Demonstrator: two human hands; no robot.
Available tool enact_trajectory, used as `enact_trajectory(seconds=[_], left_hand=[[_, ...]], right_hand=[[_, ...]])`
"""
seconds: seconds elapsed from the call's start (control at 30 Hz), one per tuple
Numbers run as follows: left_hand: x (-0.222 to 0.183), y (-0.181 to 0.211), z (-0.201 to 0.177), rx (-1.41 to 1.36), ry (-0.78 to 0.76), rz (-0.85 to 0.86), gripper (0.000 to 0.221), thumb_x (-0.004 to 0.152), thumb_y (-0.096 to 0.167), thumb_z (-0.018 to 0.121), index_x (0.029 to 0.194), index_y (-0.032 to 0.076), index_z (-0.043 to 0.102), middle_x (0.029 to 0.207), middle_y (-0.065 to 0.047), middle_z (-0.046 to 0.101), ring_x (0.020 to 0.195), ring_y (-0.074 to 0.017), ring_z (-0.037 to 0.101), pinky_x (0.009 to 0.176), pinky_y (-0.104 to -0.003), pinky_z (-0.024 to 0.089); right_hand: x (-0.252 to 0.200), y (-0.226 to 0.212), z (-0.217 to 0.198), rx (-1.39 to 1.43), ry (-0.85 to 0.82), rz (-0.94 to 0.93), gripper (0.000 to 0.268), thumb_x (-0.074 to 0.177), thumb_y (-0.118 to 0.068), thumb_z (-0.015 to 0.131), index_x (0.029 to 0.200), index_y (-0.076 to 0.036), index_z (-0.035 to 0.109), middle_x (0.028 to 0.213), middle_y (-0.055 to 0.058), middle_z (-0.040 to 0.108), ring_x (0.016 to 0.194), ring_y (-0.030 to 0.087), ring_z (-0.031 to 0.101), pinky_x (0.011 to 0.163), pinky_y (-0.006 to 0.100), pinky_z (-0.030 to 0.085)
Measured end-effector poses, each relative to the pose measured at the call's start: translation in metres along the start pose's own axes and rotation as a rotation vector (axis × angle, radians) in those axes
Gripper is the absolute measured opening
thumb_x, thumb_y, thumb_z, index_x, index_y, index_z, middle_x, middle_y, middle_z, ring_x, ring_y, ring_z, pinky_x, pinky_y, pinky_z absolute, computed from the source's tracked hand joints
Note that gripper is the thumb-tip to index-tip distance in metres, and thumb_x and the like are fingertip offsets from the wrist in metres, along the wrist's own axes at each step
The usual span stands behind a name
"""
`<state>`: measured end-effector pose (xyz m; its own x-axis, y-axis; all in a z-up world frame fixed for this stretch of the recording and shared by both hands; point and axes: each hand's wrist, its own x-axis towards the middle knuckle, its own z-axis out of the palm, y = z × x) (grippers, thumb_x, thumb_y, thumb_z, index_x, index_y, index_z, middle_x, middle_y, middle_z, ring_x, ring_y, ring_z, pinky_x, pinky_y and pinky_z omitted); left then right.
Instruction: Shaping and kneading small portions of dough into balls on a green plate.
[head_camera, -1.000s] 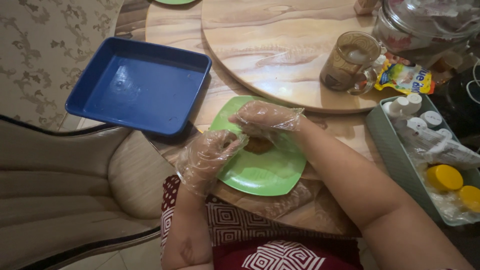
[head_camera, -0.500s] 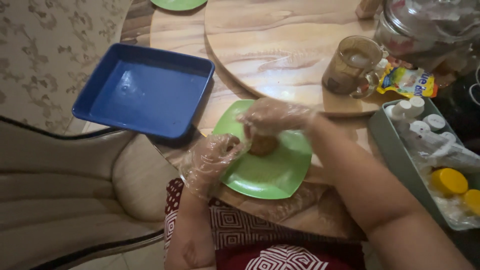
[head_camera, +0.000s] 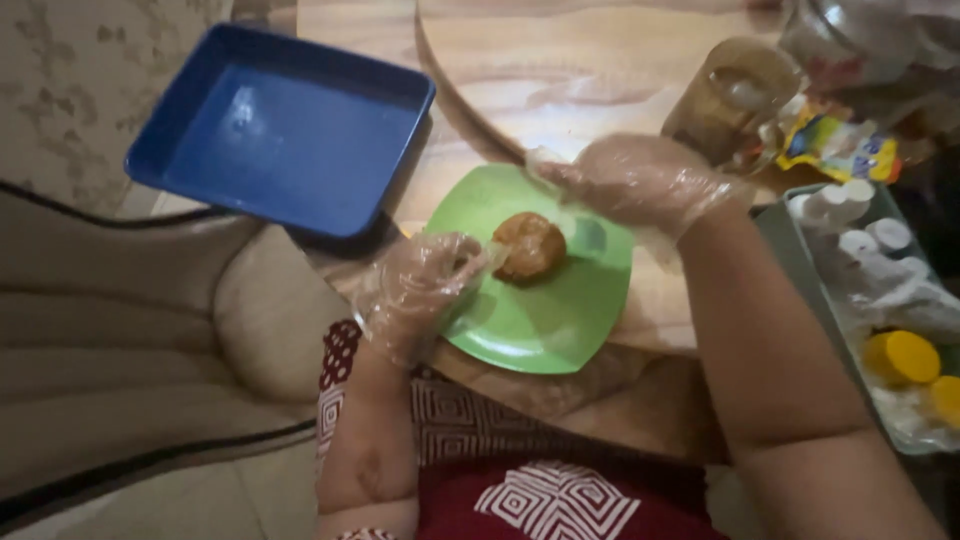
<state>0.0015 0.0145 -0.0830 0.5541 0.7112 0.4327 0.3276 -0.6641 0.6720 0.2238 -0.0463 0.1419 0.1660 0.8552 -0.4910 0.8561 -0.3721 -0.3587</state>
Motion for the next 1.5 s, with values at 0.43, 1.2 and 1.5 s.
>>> enact_trajectory(seconds=[0.43,1.2,1.5], left_hand=[[0.007,0.037,-0.039,-0.232,-0.112,-0.155,0.01,0.087,0.021,0.079,0.096,0.016,0.082,0.06,0.0,0.066,0.053,-0.0066,0.06,0.059,-0.011,0.051],[0.01,0.017,-0.026,-0.048,-0.048,-0.249,0.008,0.085,0.036,0.083,0.092,0.033,0.081,0.064,0.009,0.07,0.057,-0.0034,0.063,0.057,-0.014,0.052],[0.03,0.036,-0.046,0.028,-0.326,-0.44,0.03,0.088,0.065,0.065,0.105,0.043,0.075,0.078,0.01,0.075,0.071,-0.0111,0.071,0.067,-0.024,0.056]], right_hand=[[0.009,-0.011,0.017,-0.26,-0.032,-0.021,0.038,0.099,-0.015,0.049,0.121,-0.028,0.077,0.116,0.013,0.075,0.113,0.036,0.067,0.104,0.051,0.048],[0.027,-0.003,0.059,-0.595,0.135,-0.091,0.022,0.091,-0.013,0.06,0.1,-0.004,0.077,0.081,0.015,0.073,0.088,0.034,0.074,0.078,0.052,0.059],[0.004,-0.028,0.046,-0.393,0.01,0.018,0.06,0.082,-0.053,0.075,0.111,0.0,0.075,0.099,0.021,0.075,0.106,0.04,0.071,0.093,0.059,0.056]])
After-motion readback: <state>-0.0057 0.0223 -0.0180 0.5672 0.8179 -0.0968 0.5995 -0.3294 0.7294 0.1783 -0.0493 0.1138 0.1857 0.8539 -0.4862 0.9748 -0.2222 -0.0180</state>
